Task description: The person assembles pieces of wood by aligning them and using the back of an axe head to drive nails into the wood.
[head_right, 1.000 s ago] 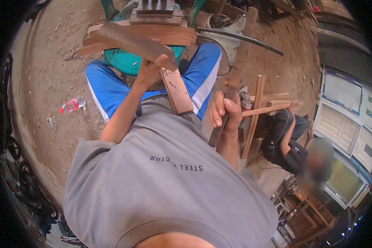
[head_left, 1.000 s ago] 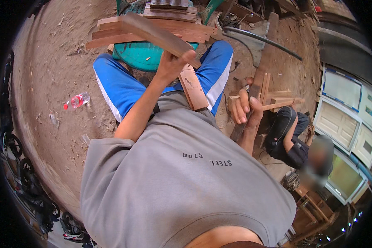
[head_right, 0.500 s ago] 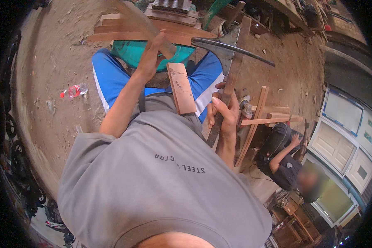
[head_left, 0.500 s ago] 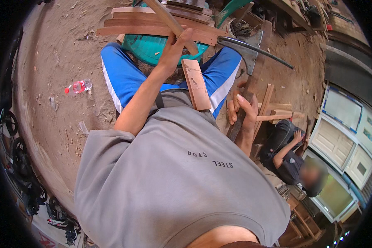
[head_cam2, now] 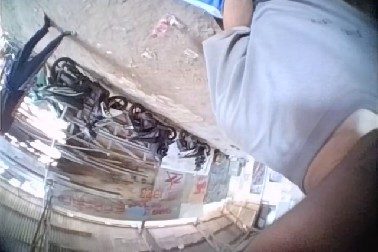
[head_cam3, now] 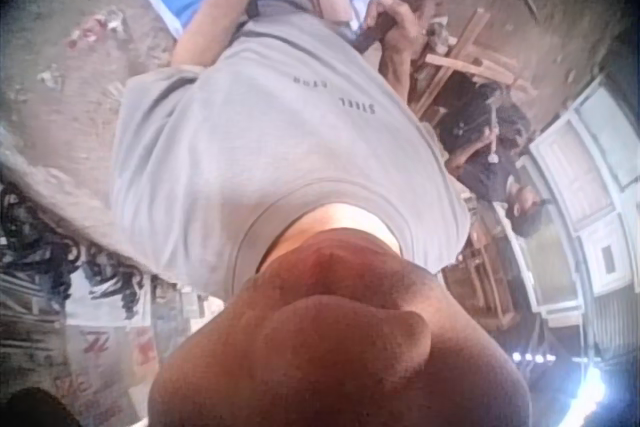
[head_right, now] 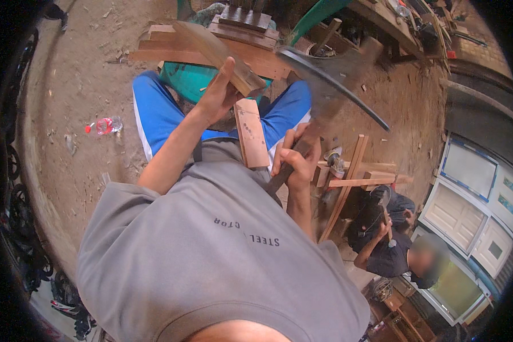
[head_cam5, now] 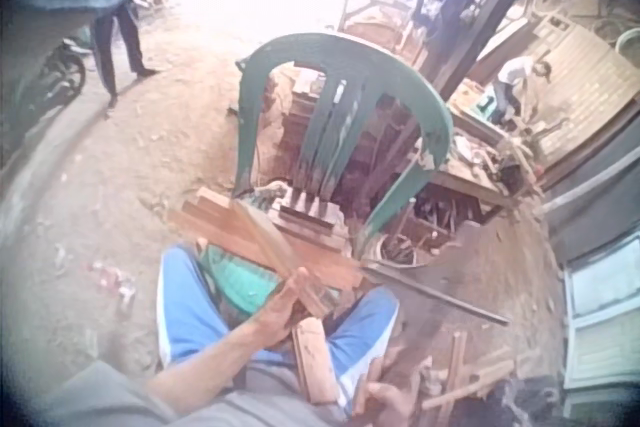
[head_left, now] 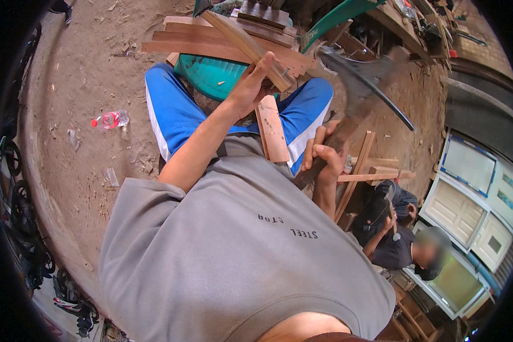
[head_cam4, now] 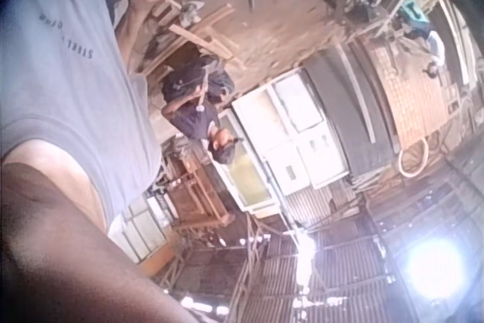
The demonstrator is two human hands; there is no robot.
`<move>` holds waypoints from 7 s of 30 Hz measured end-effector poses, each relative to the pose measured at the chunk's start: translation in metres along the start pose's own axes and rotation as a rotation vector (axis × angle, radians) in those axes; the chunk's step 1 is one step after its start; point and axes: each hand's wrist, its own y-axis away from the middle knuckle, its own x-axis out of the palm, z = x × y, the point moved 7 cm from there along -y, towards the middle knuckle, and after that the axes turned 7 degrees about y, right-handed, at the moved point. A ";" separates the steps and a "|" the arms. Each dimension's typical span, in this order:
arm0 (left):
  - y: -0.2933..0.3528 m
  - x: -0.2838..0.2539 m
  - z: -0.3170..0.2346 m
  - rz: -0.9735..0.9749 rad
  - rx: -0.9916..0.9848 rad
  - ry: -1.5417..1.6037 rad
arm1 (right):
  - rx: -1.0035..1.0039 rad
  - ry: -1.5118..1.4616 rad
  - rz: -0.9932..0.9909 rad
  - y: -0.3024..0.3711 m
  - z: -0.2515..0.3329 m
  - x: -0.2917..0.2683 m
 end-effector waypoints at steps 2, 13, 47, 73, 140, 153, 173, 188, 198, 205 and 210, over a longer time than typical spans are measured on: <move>0.000 0.009 -0.006 0.026 0.037 0.018 | 0.063 0.140 0.082 -0.001 0.001 0.003; 0.009 0.034 -0.024 0.073 0.057 0.025 | 0.003 0.161 0.055 -0.001 -0.005 0.006; 0.017 -0.061 0.041 -0.094 -0.282 -0.119 | 0.464 0.404 -0.974 0.069 -0.139 -0.270; 0.025 -0.060 0.056 -0.066 -0.373 -0.339 | 0.508 1.434 -0.343 0.107 -0.212 -0.277; 0.039 -0.081 0.050 -0.272 -0.178 0.256 | 0.343 0.570 -0.094 -0.052 -0.043 -0.024; 0.055 -0.131 -0.013 -0.279 -0.253 0.085 | 0.391 0.603 0.096 -0.116 -0.081 0.071; 0.036 -0.061 -0.052 -0.072 0.052 0.003 | 0.389 0.483 0.135 -0.131 -0.102 0.051; 0.026 -0.082 -0.035 -0.072 0.089 0.315 | 0.324 0.400 0.115 -0.138 -0.134 0.044; 0.030 -0.070 -0.025 -0.158 0.102 0.248 | 0.196 0.298 0.153 -0.133 -0.106 0.020; 0.028 -0.049 -0.021 -0.066 0.054 0.219 | 0.015 0.244 0.313 -0.139 -0.087 0.030; 0.028 -0.043 -0.012 -0.110 0.062 0.184 | 0.104 0.079 0.329 -0.138 -0.100 0.030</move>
